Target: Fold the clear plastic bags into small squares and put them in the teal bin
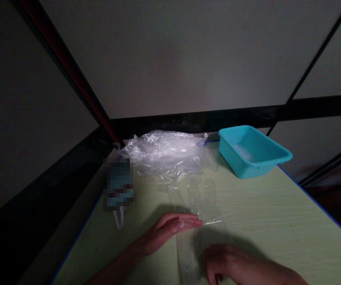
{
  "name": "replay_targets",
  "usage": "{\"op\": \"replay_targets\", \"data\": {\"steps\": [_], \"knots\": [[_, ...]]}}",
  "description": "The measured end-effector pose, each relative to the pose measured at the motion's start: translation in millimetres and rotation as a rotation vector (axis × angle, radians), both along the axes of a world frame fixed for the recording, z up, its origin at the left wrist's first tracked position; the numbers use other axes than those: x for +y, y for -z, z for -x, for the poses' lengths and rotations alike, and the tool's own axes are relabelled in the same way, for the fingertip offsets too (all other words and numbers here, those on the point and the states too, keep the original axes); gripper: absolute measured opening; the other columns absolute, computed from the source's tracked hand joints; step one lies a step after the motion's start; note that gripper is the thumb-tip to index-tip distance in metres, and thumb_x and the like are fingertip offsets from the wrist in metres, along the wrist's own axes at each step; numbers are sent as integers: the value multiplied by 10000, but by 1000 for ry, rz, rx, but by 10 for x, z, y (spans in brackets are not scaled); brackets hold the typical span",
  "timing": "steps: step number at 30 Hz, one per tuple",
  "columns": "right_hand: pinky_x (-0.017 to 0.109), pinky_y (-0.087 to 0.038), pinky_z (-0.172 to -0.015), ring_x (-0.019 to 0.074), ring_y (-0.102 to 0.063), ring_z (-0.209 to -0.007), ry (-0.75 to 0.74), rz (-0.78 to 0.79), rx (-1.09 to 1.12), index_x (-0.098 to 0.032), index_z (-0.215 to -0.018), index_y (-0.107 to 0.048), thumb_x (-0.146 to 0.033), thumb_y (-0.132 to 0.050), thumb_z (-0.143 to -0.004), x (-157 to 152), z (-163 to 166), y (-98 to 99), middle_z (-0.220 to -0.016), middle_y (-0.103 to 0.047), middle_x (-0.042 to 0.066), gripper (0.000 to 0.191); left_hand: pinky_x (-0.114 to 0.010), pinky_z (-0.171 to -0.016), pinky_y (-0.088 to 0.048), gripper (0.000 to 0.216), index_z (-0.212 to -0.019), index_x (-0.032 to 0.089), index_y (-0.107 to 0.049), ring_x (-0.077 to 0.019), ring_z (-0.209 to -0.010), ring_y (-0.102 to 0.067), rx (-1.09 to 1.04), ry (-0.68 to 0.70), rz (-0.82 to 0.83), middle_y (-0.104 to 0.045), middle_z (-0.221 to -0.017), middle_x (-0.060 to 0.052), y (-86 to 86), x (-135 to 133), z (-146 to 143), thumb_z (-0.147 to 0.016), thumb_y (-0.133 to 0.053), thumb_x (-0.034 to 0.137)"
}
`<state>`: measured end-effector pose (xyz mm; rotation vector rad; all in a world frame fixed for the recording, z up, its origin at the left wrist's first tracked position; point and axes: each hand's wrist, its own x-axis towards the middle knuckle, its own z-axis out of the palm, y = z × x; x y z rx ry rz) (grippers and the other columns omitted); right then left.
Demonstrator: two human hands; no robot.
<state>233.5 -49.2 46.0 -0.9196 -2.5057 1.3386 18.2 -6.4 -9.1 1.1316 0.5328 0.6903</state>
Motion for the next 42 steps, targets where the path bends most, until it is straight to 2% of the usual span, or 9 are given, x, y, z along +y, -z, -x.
{"op": "replay_targets", "data": {"steps": [3,8,12,16,19,23,25,30,42], "knots": [[267,-438,-682,139,-516,-746,-1,151,-20,-177,-777,-558,-92,-513,-722,163,-23,-44,-789,-565,15,111,-433,-976,-310,512,-1160,128,-565,-287,-1126,-490,-9,49,-38,-581,-1160,-129,9,19,22,-829,-468,508],[216,-337,-556,94,-408,-617,35,498,180,-169,-751,-489,-192,-534,-748,514,-14,-30,-687,-450,-29,50,-407,-984,-286,724,-1201,147,-532,-314,-1185,-411,3,172,-87,-517,-1244,-108,-37,48,80,-707,-486,675],[199,-274,-512,75,-367,-576,59,634,313,-153,-711,-490,-296,-602,-744,731,-2,21,-645,-403,-43,185,-366,-942,-334,730,-1219,180,-513,-296,-1114,-475,145,276,-160,-569,-1177,-72,-161,59,95,-620,-664,569],[231,-352,-595,110,-450,-651,163,544,412,-153,-746,-542,-379,-568,-793,842,-47,17,-700,-490,-7,233,-360,-918,-348,503,-1186,176,-550,-261,-1029,-536,270,228,-192,-621,-1088,-57,-217,77,78,-808,-494,503],[299,-399,-699,173,-512,-761,227,420,462,-156,-827,-583,-554,-426,-826,853,-159,44,-798,-559,47,428,-361,-949,-315,447,-1146,148,-583,-259,-1080,-509,189,158,-138,-599,-1135,-79,-154,97,47,-857,-442,458],[382,-398,-809,254,-532,-924,303,385,451,-170,-979,-576,-688,-290,-788,810,-367,177,-981,-587,106,621,-364,-981,-296,369,-1093,142,-615,-249,-1112,-504,-115,73,180,-594,-1149,-99,-12,118,2,-817,-546,377],[392,-385,-842,259,-528,-963,328,355,449,-184,-1005,-563,-668,-315,-797,791,-428,245,-1018,-588,105,583,-368,-980,-303,340,-1065,121,-627,-242,-1077,-535,-171,30,316,-620,-1101,-116,32,128,-7,-810,-562,338],[297,-420,-667,166,-540,-735,394,284,320,-184,-757,-496,-429,-578,-778,801,-342,282,-754,-558,7,260,-383,-979,-301,305,-1025,78,-634,-240,-1030,-567,-197,-28,456,-628,-1073,-150,35,165,-3,-836,-526,292],[220,-361,-452,106,-505,-505,510,259,292,-195,-796,-403,-459,-443,-853,772,-184,380,-577,-492,-49,273,-389,-953,-311,269,-1013,135,-599,-229,-1012,-565,-281,-103,559,-628,-1040,-94,28,225,-10,-769,-540,234]]}}
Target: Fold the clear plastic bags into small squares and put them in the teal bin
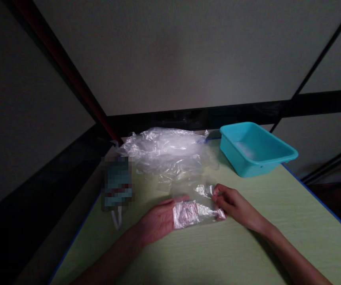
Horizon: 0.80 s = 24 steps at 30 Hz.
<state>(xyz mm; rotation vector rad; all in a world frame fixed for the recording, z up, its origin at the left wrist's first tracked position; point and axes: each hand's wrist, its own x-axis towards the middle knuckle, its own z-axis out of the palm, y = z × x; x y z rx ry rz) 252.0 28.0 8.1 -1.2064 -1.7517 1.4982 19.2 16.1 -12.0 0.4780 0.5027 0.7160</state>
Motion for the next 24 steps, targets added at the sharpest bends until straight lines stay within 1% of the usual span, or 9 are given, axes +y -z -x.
{"op": "replay_targets", "data": {"steps": [4,6,10,12,15,18,20,21,24], "knots": [[230,-394,-469,111,-521,-499,34,62,33,-205,-911,-368,-454,-477,-837,-10,11,24,-594,-500,-64,282,-404,-954,-308,288,-1023,140,-563,-243,-1032,-556,6,-22,-7,-622,-1063,-110,-22,11,18,-758,-572,252],[236,-401,-482,120,-534,-517,60,45,13,-207,-973,-352,-442,-502,-827,-22,10,13,-609,-505,-64,315,-414,-954,-306,307,-1028,147,-539,-252,-1044,-550,37,-59,-24,-613,-1084,-123,-32,31,54,-744,-600,247],[246,-402,-482,139,-533,-550,100,-123,-128,-192,-1121,-315,-404,-511,-830,-47,10,-39,-651,-538,-31,410,-404,-983,-276,411,-1097,175,-468,-244,-1086,-525,101,-160,-66,-556,-1177,-133,-36,116,138,-724,-620,256],[263,-433,-504,151,-544,-587,128,-230,-215,-187,-1163,-313,-390,-493,-841,-54,7,-56,-712,-565,3,421,-403,-997,-266,495,-1176,183,-411,-241,-1120,-499,166,-234,-133,-504,-1240,-139,-30,157,164,-731,-605,284],[322,-487,-605,186,-576,-700,169,-436,-382,-181,-1127,-395,-369,-471,-849,-74,-5,-46,-867,-590,70,344,-379,-1035,-223,602,-1269,193,-347,-237,-1233,-371,318,-400,-352,-381,-1354,-118,-27,148,175,-731,-597,299],[385,-487,-783,232,-574,-916,112,-664,-520,-174,-1104,-475,-327,-457,-853,-138,7,-6,-1043,-579,116,294,-351,-1079,-115,589,-1310,235,-334,-199,-1320,-181,588,-485,-699,-251,-1434,-40,-54,18,162,-766,-557,205],[413,-435,-904,254,-496,-1100,-7,-777,-605,-166,-1205,-453,-324,-451,-859,-204,39,28,-1216,-515,136,381,-363,-1084,-97,563,-1336,238,-311,-194,-1326,-157,848,-411,-1009,-222,-1444,-27,-92,-112,144,-807,-484,157],[430,-397,-949,262,-438,-1172,-75,-828,-656,-160,-1270,-409,-339,-450,-861,-239,60,47,-1296,-459,139,449,-365,-1084,-111,581,-1356,226,-278,-198,-1326,-158,949,-337,-1146,-206,-1449,-32,-115,-176,132,-812,-466,149],[473,-302,-1016,273,-271,-1285,-235,-946,-788,-135,-1383,-237,-408,-435,-865,-328,118,112,-1419,-290,136,618,-373,-1088,-101,655,-1392,177,-182,-219,-1330,-138,1116,-41,-1435,-154,-1460,-54,-191,-323,89,-809,-479,193]]}}
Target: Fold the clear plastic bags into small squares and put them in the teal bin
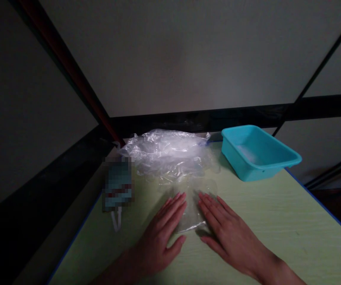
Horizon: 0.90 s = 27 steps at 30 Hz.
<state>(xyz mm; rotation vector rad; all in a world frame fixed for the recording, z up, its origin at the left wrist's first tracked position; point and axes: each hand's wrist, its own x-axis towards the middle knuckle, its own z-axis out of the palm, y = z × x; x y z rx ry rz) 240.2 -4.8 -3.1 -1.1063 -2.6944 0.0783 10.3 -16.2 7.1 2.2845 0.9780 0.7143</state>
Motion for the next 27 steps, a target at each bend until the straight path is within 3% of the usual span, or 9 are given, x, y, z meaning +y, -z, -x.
{"op": "replay_targets", "data": {"steps": [5,11,24,27], "knots": [[457,-277,-1032,267,-178,-1314,3,-40,-54,-100,-1403,-117,-465,-419,-861,-50,10,94,-1446,-183,147,720,-393,-1090,-39,776,-1391,108,-151,-247,-1334,-94,286,208,83,-103,-1454,-103,-61,-58,-48,-792,-534,418],[455,-285,-1029,271,-181,-1310,-4,-7,-30,-87,-1402,-92,-464,-430,-855,-59,-19,131,-1446,-165,155,746,-371,-1086,23,804,-1394,138,-135,-223,-1339,-55,297,189,103,-61,-1458,-82,8,-42,-32,-795,-450,574],[483,-318,-1003,288,-192,-1307,-4,-47,-70,-56,-1400,-73,-497,-424,-848,-53,-24,133,-1438,-181,187,789,-392,-1084,32,812,-1387,112,-168,-243,-1339,-34,360,133,46,-58,-1460,-98,15,-44,-49,-781,-494,544],[478,-324,-1005,271,-291,-1277,-37,-44,-36,-126,-1381,-236,-432,-451,-861,-20,-96,57,-1407,-312,137,641,-412,-1086,-12,733,-1373,86,-215,-261,-1335,-78,403,92,-16,-114,-1454,-123,5,-34,-41,-801,-510,436]]}}
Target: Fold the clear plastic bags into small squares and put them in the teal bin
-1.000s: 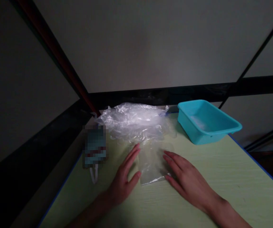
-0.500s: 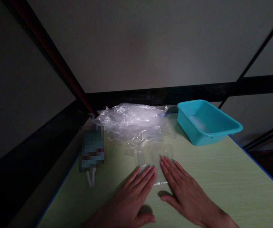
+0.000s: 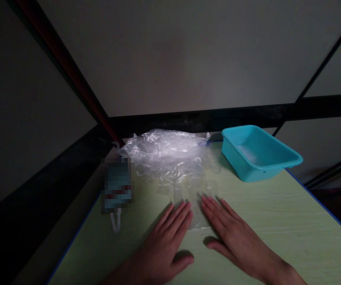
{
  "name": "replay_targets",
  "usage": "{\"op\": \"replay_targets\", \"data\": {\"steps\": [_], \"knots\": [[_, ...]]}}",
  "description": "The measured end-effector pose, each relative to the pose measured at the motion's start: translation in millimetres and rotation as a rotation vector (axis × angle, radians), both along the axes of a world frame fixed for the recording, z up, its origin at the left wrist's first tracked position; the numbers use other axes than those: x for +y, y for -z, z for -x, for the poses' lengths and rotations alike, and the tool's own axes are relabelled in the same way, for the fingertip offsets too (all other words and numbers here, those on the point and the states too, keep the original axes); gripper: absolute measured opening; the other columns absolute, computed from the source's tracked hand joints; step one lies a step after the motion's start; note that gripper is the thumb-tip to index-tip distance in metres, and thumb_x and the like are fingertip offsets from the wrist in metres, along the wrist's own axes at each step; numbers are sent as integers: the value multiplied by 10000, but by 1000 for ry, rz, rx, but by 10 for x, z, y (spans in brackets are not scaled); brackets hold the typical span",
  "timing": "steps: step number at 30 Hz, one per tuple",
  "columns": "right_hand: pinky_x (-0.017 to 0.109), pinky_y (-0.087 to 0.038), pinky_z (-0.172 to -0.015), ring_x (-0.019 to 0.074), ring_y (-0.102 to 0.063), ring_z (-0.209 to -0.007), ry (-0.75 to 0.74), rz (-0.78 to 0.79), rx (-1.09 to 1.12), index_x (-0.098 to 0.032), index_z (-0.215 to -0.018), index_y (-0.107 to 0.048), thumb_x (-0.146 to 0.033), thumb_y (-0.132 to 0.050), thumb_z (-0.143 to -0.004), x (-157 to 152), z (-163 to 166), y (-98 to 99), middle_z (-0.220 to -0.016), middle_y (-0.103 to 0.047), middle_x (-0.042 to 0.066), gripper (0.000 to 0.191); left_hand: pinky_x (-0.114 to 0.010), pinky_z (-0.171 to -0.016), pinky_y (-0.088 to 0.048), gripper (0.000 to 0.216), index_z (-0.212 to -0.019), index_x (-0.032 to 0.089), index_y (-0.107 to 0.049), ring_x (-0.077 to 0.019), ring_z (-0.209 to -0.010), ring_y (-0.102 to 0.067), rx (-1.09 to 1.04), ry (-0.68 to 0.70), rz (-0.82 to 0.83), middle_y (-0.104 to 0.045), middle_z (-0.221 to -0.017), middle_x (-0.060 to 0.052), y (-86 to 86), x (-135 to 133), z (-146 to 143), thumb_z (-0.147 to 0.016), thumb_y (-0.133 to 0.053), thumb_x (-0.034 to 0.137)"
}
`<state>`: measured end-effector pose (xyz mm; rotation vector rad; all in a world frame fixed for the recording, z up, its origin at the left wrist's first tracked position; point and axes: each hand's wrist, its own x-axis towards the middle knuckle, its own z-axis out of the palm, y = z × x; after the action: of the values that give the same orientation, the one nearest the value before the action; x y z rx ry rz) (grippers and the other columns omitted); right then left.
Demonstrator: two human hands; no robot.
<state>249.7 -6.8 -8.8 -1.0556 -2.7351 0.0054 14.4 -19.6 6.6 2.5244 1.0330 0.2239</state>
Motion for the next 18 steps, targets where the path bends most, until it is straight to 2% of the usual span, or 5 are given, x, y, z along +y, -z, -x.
{"op": "replay_targets", "data": {"steps": [2,4,8,13,18], "knots": [[427,-377,-980,240,-413,-1208,-9,-11,42,-192,-1272,-444,-338,-474,-870,17,-73,-63,-1309,-478,83,430,-410,-1086,-73,616,-1348,92,-287,-259,-1320,-161,3,-30,-62,-216,-1434,-127,0,14,6,-830,-469,368],[370,-438,-924,212,-508,-1112,9,-7,75,-210,-1138,-560,-264,-483,-869,25,-143,-114,-1172,-593,52,285,-402,-1076,-152,517,-1302,101,-372,-253,-1274,-279,-3,-65,-105,-356,-1373,-130,9,29,4,-838,-443,318],[344,-475,-859,194,-558,-1004,33,-13,41,-184,-1051,-584,-197,-431,-888,40,-207,-141,-1059,-627,51,224,-389,-1032,-273,431,-1205,116,-468,-247,-1150,-422,-35,-124,-156,-507,-1231,-111,47,42,-29,-805,-480,277],[387,-488,-794,224,-571,-939,-3,-129,-29,-127,-985,-596,-148,-355,-903,85,-185,-87,-1015,-632,91,255,-370,-1006,-313,386,-1149,139,-490,-224,-1088,-447,-79,-165,-224,-532,-1173,-73,89,41,-65,-787,-515,272],[391,-498,-740,227,-596,-885,-23,-164,59,-139,-876,-606,-176,-369,-894,105,-184,-135,-965,-642,114,240,-378,-967,-353,370,-1102,134,-516,-230,-1046,-475,-115,-170,-243,-551,-1142,-80,89,52,-64,-754,-557,253]]}}
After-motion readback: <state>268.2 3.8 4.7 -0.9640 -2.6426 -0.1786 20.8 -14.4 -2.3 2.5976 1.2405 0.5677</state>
